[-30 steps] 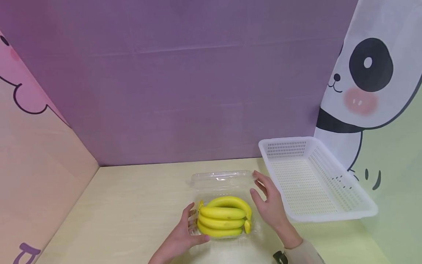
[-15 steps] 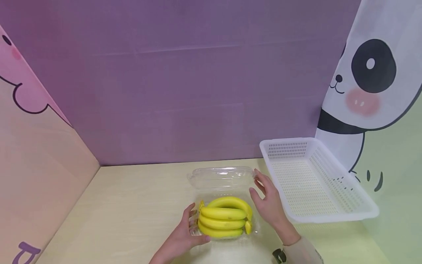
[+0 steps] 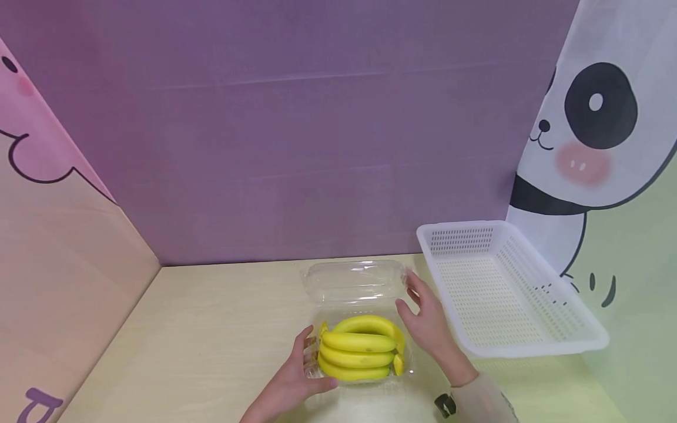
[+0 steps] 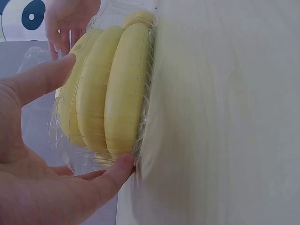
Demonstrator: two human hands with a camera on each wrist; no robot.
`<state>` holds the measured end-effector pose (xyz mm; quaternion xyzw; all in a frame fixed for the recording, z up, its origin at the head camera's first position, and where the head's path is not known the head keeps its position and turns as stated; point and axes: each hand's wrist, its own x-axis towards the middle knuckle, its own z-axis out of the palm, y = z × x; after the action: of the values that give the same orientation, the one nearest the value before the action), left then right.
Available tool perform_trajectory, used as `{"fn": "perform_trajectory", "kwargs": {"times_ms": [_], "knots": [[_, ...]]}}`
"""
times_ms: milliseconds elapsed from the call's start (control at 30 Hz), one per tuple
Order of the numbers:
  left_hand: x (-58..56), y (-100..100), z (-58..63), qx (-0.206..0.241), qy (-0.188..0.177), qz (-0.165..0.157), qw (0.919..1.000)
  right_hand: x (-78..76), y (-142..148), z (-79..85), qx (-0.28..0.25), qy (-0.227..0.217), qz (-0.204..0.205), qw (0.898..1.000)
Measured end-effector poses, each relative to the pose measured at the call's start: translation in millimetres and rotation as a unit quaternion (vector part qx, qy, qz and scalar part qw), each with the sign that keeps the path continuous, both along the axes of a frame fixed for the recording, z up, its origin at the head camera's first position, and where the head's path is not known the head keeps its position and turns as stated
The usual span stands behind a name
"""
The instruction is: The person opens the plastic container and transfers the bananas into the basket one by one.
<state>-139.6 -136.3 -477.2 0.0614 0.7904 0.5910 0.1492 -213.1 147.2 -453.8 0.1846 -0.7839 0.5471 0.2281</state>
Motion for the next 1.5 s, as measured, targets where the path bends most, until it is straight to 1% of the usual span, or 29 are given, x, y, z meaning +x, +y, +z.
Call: {"fn": "perform_trajectory", "kwargs": {"times_ms": [133, 333, 567, 733, 900, 1033, 1267, 1500], "knots": [[0.4, 0, 1.1, 0.002, 0.003, -0.001, 1.0, -1.3, 0, 1.3, 0.026, -0.032, -0.008, 0.999], [1.3, 0, 2.2, 0.0, 0.005, -0.002, 1.0, -4.5, 0, 3.0, 0.059, -0.077, -0.014, 0.995], [0.1, 0, 2.7, 0.004, 0.002, -0.005, 1.0, -6.3, -1, 3.6, 0.096, -0.119, -0.012, 0.988], [0.9, 0, 3.0, 0.01, 0.002, -0.007, 0.9999, -7.1, -2, 3.7, 0.111, -0.149, -0.008, 0.982], [0.5, 0, 3.3, 0.003, 0.0, -0.005, 1.0, -8.4, -2, 3.1, 0.125, -0.176, -0.01, 0.976], [0.0, 0, 3.6, -0.001, -0.006, -0.005, 1.0, -9.7, -2, 0.9, 0.135, -0.191, -0.012, 0.972], [-0.2, 1, 2.9, -0.001, -0.01, -0.002, 0.9999, -10.9, 0, -4.0, 0.153, -0.2, -0.011, 0.968], [-1.2, 0, 2.0, -0.011, -0.011, 0.001, 0.9999, -11.9, 1, -7.3, 0.153, -0.216, -0.006, 0.964]]}}
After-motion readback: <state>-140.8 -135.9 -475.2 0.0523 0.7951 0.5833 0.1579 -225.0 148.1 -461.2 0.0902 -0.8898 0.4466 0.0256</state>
